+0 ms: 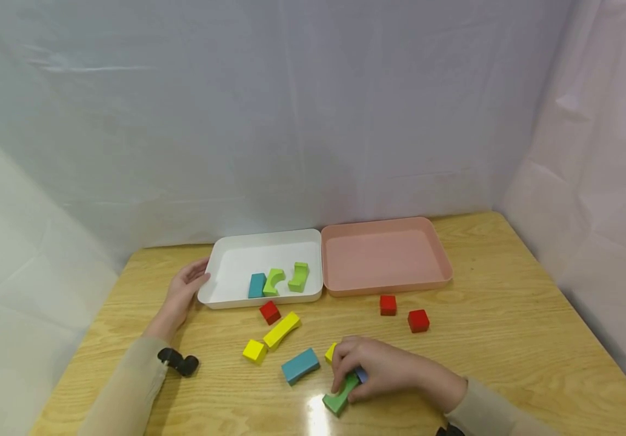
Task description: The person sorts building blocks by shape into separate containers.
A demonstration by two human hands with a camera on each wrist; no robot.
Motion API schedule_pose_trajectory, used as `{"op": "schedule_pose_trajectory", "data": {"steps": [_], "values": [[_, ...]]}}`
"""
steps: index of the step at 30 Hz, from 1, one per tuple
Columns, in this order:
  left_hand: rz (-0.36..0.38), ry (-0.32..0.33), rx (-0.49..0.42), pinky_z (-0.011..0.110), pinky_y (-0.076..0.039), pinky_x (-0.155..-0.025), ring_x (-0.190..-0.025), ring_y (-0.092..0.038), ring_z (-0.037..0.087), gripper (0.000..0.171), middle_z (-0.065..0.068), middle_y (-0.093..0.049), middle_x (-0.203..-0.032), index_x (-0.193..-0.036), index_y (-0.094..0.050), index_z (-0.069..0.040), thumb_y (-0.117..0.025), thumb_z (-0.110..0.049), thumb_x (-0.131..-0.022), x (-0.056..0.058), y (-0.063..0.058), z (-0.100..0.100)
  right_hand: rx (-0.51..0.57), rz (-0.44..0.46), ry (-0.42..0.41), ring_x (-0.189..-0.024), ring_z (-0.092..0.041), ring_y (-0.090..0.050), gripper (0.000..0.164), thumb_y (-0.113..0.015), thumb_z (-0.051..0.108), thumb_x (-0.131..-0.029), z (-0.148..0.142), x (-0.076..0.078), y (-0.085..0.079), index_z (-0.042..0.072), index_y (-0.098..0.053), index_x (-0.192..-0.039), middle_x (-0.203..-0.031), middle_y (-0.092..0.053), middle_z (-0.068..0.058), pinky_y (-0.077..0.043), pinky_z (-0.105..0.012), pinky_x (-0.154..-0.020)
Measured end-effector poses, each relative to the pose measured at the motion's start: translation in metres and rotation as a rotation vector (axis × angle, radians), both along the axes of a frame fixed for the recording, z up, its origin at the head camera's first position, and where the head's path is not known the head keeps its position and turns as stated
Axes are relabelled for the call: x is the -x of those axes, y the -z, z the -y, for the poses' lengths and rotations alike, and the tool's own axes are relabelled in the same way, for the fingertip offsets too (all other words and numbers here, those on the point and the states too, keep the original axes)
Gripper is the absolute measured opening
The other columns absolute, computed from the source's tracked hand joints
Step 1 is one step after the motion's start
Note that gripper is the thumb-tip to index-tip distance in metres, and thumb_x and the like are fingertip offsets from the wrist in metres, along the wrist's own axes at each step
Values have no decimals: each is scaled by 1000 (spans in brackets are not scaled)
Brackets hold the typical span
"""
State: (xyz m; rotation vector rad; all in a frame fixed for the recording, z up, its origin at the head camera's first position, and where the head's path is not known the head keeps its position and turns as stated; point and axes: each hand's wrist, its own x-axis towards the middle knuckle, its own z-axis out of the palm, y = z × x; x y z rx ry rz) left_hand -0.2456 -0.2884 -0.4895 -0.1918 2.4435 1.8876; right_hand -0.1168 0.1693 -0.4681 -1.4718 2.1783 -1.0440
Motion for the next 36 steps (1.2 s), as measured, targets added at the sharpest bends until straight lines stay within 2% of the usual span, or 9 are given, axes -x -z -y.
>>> {"op": "schedule_pose_trajectory", "data": {"steps": [5,12,15,19,21,24,30,36], "values": [[3,1,1,30,-36,-124,-153,-41,31,55,20,-41,-168,-162,-40,-3,-57,-11,-110,0,-1,1,-11,-8,-6,-104,2,-56,16,-87,15,-89,1,0,-2,25,-84,-102,-108,-67,11,-55,-22,-96],[7,9,1,42,-33,-130,-154,-40,32,57,20,-40,-169,-163,-38,-3,-57,-12,-110,-1,-1,1,-3,-17,15,-106,0,-55,20,-88,11,-86,1,-1,-1,26,-84,-98,-108,-68,11,-54,-21,-96],[3,10,-2,31,-37,-125,-154,-40,32,56,20,-40,-169,-162,-39,-3,-57,-12,-110,-1,-2,1,0,-24,25,-107,-1,-55,21,-88,9,-85,2,-1,-1,26,-84,-97,-109,-67,12,-54,-21,-96],[0,13,-6,11,-39,-107,-154,-41,32,56,20,-41,-168,-162,-39,-3,-57,-12,-110,-1,-2,1,5,-52,26,-108,-1,-55,21,-88,9,-84,2,-2,-1,26,-84,-96,-109,-68,12,-54,-21,-96],[-1,16,-8,7,-39,-101,-154,-41,32,56,21,-41,-168,-162,-39,-2,-57,-12,-110,-2,-2,2,8,-67,23,-107,-1,-55,22,-88,8,-84,2,-2,-2,25,-84,-96,-108,-68,12,-54,-21,-96],[-3,19,-9,5,-39,-99,-154,-41,33,56,22,-41,-168,-162,-39,-1,-57,-12,-110,-2,-1,2,7,-79,21,-107,-2,-55,22,-88,8,-84,2,-3,-2,26,-84,-96,-108,-68,12,-54,-21,-96],[-3,15,-9,8,-39,-104,-154,-41,33,56,22,-40,-168,-162,-39,-1,-57,-11,-110,-2,-1,2,14,-85,21,-107,-2,-55,22,-88,8,-84,2,-3,0,26,-83,-96,-108,-68,12,-54,-21,-96],[2,16,-4,29,-37,-124,-155,-40,32,57,21,-40,-169,-162,-38,-2,-57,-13,-110,-1,-1,2,33,-43,59,-109,-2,-58,23,-87,8,-84,-1,-2,2,28,-81,-94,-111,-68,12,-55,-24,-98]]}}
